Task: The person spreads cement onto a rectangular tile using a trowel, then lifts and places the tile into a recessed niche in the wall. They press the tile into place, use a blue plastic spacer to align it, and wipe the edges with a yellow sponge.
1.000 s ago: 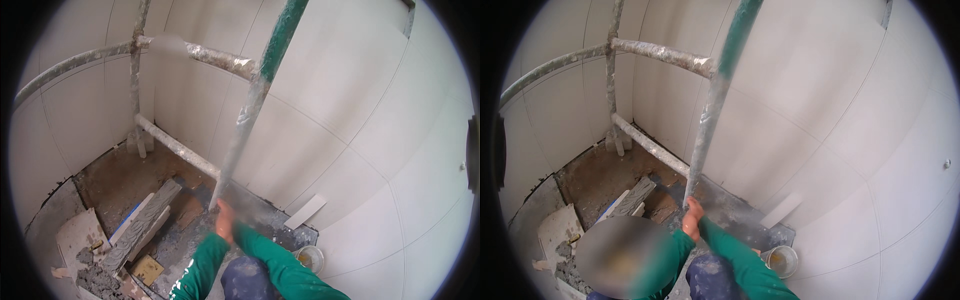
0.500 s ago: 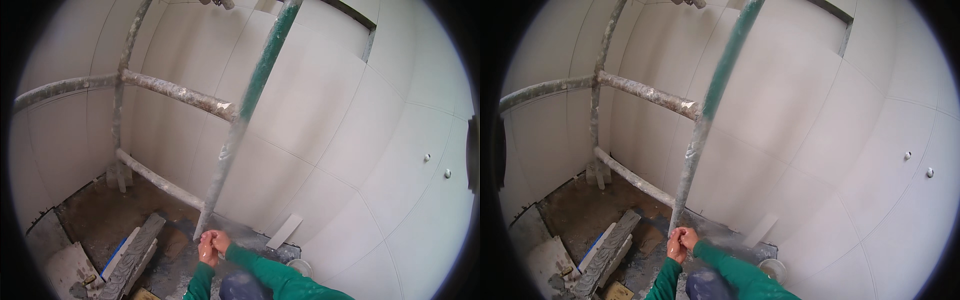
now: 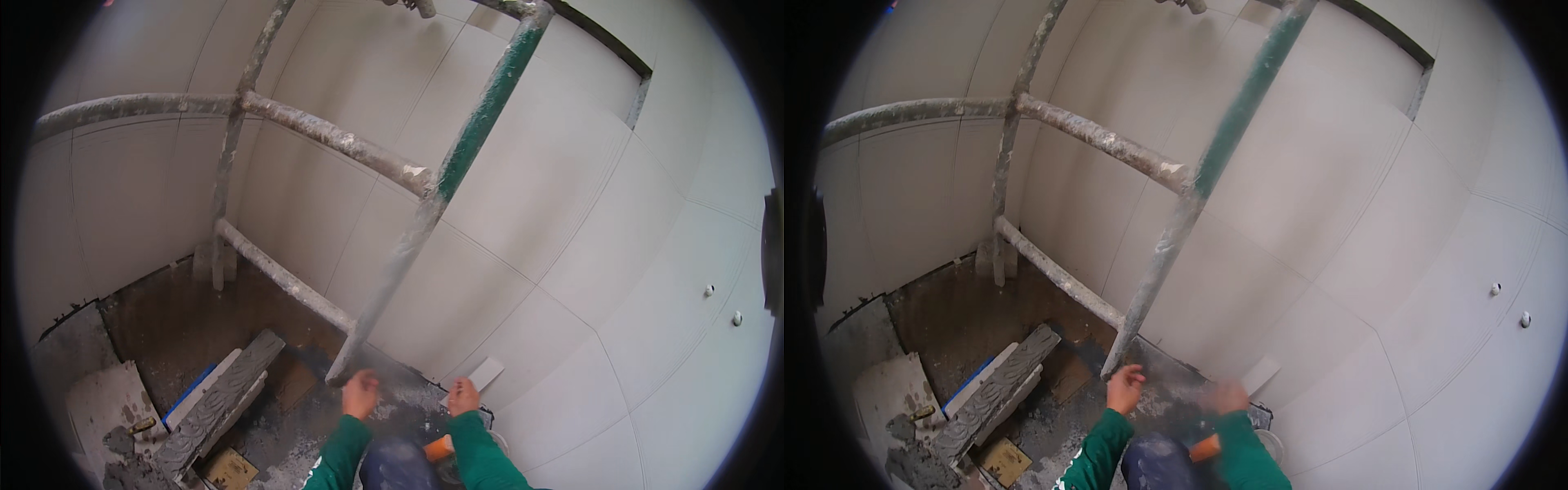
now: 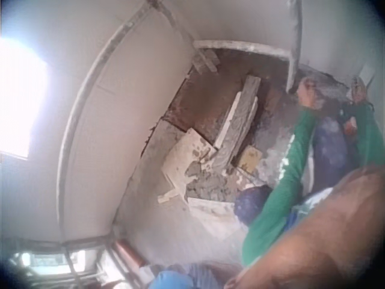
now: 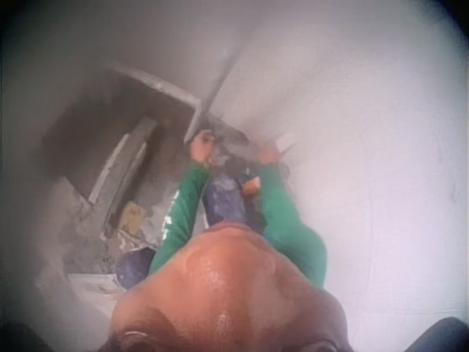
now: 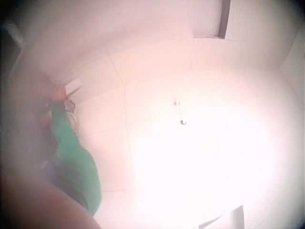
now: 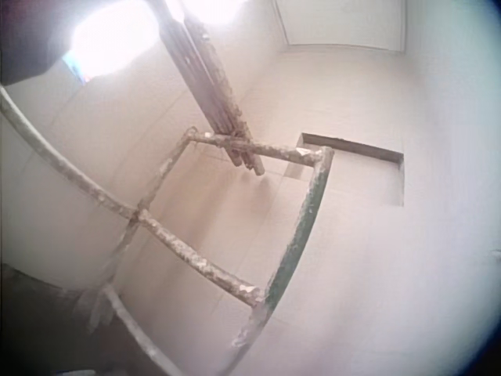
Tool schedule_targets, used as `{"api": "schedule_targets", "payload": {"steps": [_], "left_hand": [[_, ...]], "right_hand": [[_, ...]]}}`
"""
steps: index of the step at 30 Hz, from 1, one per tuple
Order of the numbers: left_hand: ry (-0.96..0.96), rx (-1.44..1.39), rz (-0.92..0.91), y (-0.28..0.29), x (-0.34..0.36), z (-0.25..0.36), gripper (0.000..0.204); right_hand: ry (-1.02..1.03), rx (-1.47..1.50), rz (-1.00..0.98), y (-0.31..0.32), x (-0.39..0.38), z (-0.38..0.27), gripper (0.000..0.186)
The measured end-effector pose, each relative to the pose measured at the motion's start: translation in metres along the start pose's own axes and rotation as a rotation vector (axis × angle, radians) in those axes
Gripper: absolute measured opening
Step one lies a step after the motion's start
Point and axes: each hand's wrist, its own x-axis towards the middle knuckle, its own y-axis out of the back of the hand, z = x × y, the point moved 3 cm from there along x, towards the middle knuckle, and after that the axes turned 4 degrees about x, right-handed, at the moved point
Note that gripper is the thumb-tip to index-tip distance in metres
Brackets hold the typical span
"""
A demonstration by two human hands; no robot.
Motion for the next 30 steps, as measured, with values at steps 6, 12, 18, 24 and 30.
{"api": "schedule_targets", "payload": {"steps": [6, 12, 18, 24, 30], "left_hand": [[0.201, -0.045, 0.330, 0.074, 0.011, -0.010, 0.020], [0.237, 0.206, 0.180, 0.049, -0.035, -0.057, 0.015], [0.539, 0.061, -0.156, 0.020, -0.055, -0.074, 0.025], [0.406, 0.148, -0.106, -0.013, -0.056, -0.126, 0.021], [0.392, 0.103, -0.149, -0.032, -0.060, -0.130, 0.026]], "right_hand": [[-0.384, -0.457, 0.028, 0.092, -0.069, 0.239, 0.009], [-0.980, -0.174, -0.330, 0.054, -0.141, 0.259, 0.021], [-1.097, -0.007, -0.430, 0.039, -0.144, 0.256, 0.028], [-1.166, 0.102, -0.460, 0.043, -0.132, 0.239, 0.036], [-1.026, 0.715, -0.654, 0.054, -0.063, 0.170, 0.045]]}}
